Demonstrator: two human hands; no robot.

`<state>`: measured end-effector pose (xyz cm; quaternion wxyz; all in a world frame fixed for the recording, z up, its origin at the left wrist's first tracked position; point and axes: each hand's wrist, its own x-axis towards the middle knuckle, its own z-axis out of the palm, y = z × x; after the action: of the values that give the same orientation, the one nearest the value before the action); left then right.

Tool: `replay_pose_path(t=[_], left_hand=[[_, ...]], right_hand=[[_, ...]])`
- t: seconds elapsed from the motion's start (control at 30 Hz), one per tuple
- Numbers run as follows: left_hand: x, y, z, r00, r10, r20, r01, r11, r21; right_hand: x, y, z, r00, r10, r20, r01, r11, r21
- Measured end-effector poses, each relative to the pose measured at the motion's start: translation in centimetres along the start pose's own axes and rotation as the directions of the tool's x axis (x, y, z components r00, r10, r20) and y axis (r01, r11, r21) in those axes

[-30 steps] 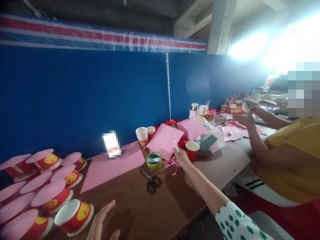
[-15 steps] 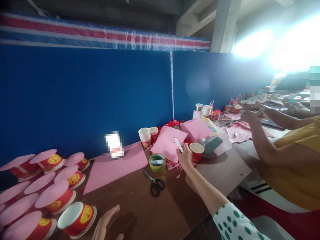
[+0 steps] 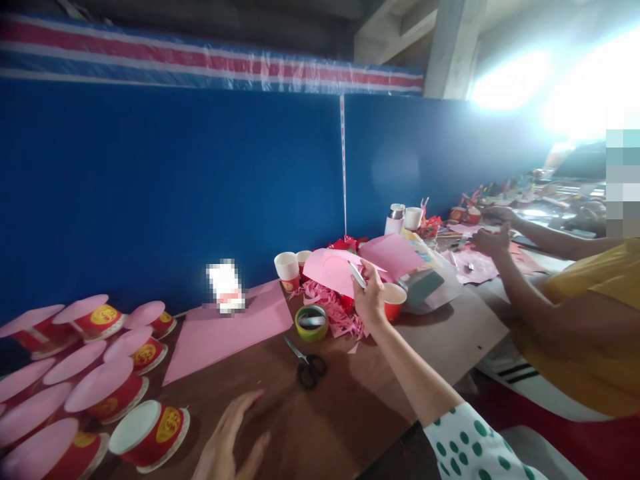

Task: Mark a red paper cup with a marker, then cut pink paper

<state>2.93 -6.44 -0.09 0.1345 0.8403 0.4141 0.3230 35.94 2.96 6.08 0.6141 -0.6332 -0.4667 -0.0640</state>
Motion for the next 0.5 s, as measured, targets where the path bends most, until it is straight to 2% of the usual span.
replay_pose_path(t=[0.1, 0.27, 0.4, 0.5], left_hand=[[4.3, 1.0, 0.8, 0.995, -0.102, 0.023, 0.103, 0.993, -0.051], [11.0, 1.0, 4.8, 0.979, -0.203, 0.022, 0.204, 0.970, -0.132], [14.2, 0.9, 7.0, 0.979, -0.198, 0.040, 0.202, 0.965, -0.167], [15.6, 0.9, 7.2, 0.979, -0.185, 0.081, 0.201, 0.923, -0.327]], right_hand=[[-0.1, -0.2, 0.0, 0.999, 0.033, -0.009, -0.032, 0.997, 0.067], [-0.3, -1.1, -0.7, 0.996, 0.083, -0.018, -0.082, 0.995, 0.056], [-0.7, -1.3, -1.1, 0.997, 0.081, 0.004, -0.081, 0.996, 0.046], [-0.8, -1.2, -1.5, 0.996, 0.089, 0.016, -0.089, 0.995, 0.040]])
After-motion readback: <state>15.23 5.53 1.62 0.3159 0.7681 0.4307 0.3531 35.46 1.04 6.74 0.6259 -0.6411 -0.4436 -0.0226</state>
